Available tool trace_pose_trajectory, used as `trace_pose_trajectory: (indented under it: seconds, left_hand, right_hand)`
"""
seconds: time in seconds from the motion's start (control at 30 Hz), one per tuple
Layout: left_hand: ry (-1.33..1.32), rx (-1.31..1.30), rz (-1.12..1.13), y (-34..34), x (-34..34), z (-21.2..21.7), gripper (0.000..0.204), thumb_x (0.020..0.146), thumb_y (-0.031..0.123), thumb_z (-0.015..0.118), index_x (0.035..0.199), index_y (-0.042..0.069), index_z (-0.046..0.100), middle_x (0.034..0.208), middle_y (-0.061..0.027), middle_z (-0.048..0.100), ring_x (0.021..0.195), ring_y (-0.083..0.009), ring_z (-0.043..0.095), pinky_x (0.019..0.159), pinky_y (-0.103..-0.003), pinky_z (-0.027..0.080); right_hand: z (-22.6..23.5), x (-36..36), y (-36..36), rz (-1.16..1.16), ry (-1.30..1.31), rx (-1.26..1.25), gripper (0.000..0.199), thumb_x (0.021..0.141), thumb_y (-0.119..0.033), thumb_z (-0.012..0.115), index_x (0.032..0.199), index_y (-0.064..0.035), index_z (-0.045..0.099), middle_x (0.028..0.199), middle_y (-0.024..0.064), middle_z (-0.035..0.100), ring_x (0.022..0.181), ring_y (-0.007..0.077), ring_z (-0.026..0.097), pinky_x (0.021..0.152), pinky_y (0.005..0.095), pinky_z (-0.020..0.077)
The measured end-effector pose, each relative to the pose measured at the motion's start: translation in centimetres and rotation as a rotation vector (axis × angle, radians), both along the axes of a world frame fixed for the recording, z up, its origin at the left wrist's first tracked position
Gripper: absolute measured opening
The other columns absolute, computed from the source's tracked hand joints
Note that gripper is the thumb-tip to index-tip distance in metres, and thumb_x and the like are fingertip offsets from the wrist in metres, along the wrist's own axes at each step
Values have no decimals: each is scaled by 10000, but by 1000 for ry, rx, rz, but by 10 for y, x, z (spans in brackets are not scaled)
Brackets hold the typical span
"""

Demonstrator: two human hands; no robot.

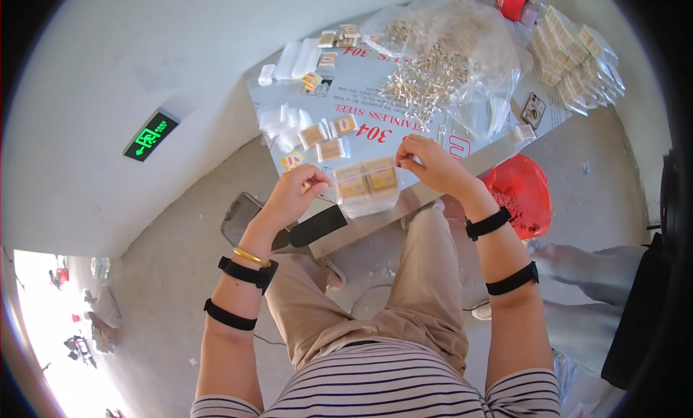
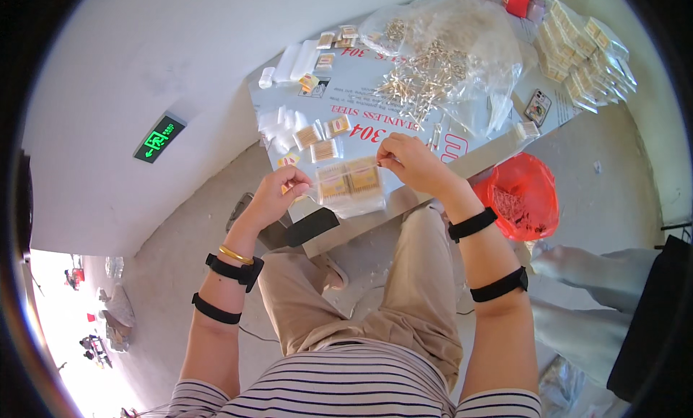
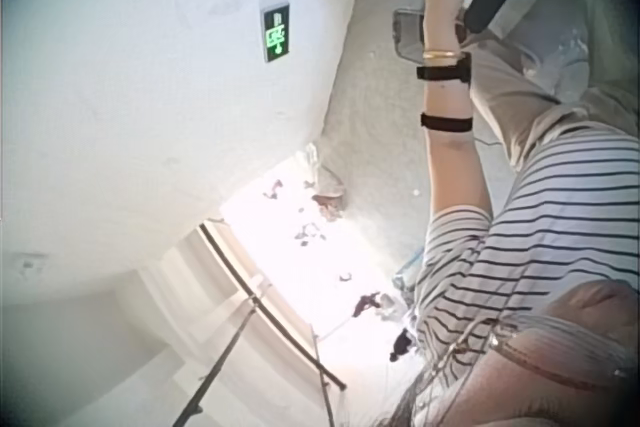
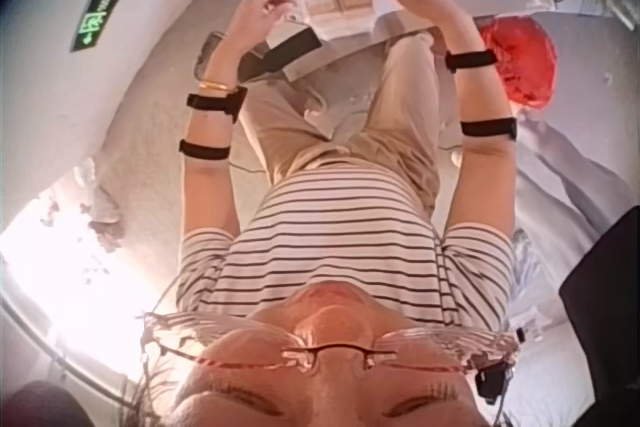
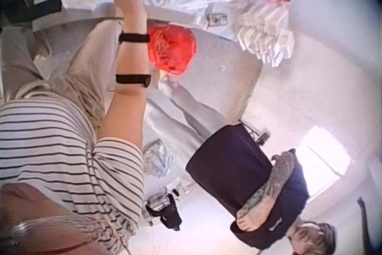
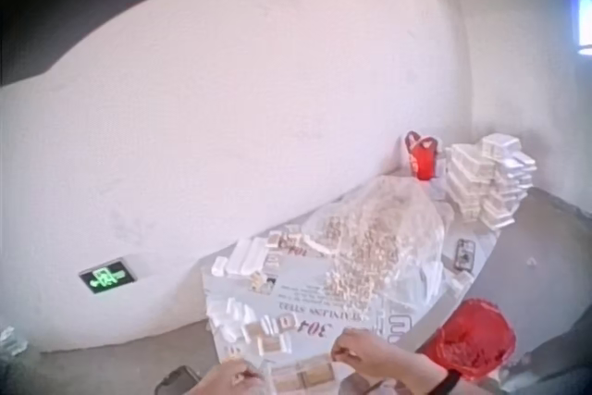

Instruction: Packaging small individual packets of cotton swabs into larger plastic bags at a work table.

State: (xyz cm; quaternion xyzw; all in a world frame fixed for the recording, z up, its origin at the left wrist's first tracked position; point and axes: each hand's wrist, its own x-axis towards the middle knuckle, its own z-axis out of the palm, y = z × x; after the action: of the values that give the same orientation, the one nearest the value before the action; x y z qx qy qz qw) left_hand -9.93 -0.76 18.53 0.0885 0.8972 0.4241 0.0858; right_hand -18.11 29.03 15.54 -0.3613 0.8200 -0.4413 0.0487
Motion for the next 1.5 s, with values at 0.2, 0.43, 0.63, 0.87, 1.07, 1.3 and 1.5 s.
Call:
trace_pose_trajectory:
  seconds: [0.2,0.43,0.63,0.87,1.07,1.3,1.5]
  left_hand:
    - [-234,277,124,-17,-9,-47,132,890,119,656,928,-6,654,804,15,637,746,-52,552,721,-240,473]
    - [-235,243,150,-20,-13,-58,158,898,156,653,918,-1,656,816,23,636,753,-46,541,720,-226,465]
    - [198,-205,109,-1,-13,-7,225,807,269,722,911,76,674,862,-34,624,878,-171,570,814,-332,450]
    - [213,-210,-64,49,-31,4,202,748,210,751,872,61,694,806,-72,652,809,-201,615,754,-344,480]
    - [43,-119,5,51,-36,2,172,733,157,763,822,22,705,702,-99,664,664,-189,634,634,-311,495]
    - [94,-143,-45,46,-32,9,131,748,146,734,811,34,710,712,-112,662,670,-202,638,638,-315,498]
    - [204,-166,-124,40,-27,8,109,754,103,719,804,9,695,736,-117,652,678,-209,645,650,-311,491]
  right_hand:
    - [-20,-9,0,-2,-205,10,119,857,-105,633,901,4,614,862,126,630,824,240,609,738,338,474]
    - [-26,-8,-3,-79,-326,-4,140,873,-126,636,902,10,621,850,120,629,802,213,602,743,324,474]
    - [-13,-4,1,-29,-195,-14,118,854,-104,640,882,8,620,843,116,629,803,225,599,733,332,470]
    - [-7,-6,2,15,-208,-46,89,851,-80,627,875,5,614,858,102,621,810,222,595,730,328,464]
    - [-1,-8,5,41,-194,-14,74,841,-71,632,887,-17,609,877,84,596,843,214,584,750,318,458]
    - [18,10,-27,-30,256,71,119,762,-115,695,857,-109,625,891,35,574,941,228,539,847,368,405]
    - [11,14,-36,-2,231,116,126,743,-160,705,839,-147,625,879,4,566,967,212,534,857,379,391]
